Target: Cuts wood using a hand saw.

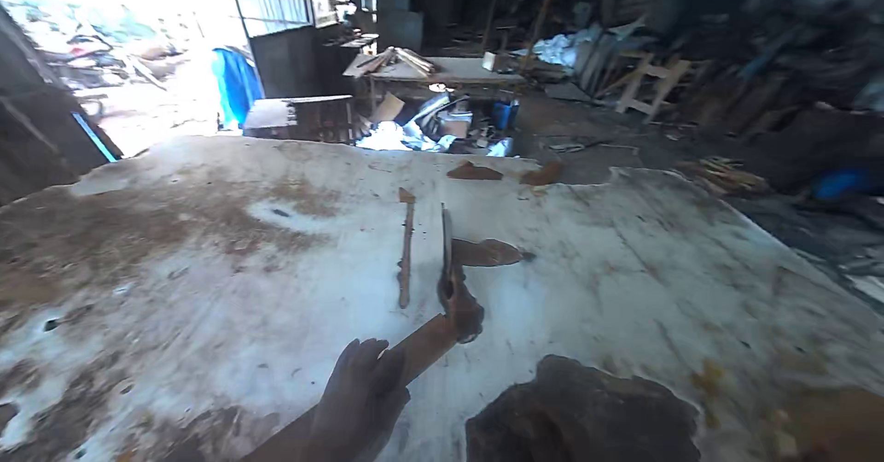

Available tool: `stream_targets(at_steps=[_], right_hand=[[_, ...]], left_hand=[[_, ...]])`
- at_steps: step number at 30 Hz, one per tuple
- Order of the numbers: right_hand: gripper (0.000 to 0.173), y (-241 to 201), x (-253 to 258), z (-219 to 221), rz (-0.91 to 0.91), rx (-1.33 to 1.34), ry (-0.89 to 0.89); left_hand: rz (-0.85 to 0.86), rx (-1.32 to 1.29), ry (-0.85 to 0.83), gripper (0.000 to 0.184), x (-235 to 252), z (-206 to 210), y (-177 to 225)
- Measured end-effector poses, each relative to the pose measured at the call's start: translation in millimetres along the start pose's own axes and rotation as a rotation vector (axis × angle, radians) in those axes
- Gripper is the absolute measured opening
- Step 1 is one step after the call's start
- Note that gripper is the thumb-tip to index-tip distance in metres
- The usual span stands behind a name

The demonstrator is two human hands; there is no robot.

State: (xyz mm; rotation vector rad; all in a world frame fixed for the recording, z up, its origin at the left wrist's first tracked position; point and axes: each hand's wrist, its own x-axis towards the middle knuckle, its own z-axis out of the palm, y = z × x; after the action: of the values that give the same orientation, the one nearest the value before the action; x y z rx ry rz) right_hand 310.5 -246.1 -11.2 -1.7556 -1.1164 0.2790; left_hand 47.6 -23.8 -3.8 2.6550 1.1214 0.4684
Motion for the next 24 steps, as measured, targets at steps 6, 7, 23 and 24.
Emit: stream_targets(at_steps=[6, 7, 23, 24], right_hand=[[0.042, 39, 116, 76, -0.146, -0.145, -0.152], [0.037, 43, 126, 81, -0.165, -0.13, -0.139], [0.024, 57, 240, 106, -0.039, -0.02, -0.254], [0.022, 57, 241, 106, -0.043, -0.012, -0.255]], left_hand=[[-0.242, 0.232, -0.021, 0.056, -36, 26, 45], [-0.235, 0.254, 0.037, 0.052, -34, 31, 43], [-0.285, 0.386, 0.122, 0.051, 49, 42, 31], [-0.29, 0.387, 0.116, 0.051, 50, 43, 31]])
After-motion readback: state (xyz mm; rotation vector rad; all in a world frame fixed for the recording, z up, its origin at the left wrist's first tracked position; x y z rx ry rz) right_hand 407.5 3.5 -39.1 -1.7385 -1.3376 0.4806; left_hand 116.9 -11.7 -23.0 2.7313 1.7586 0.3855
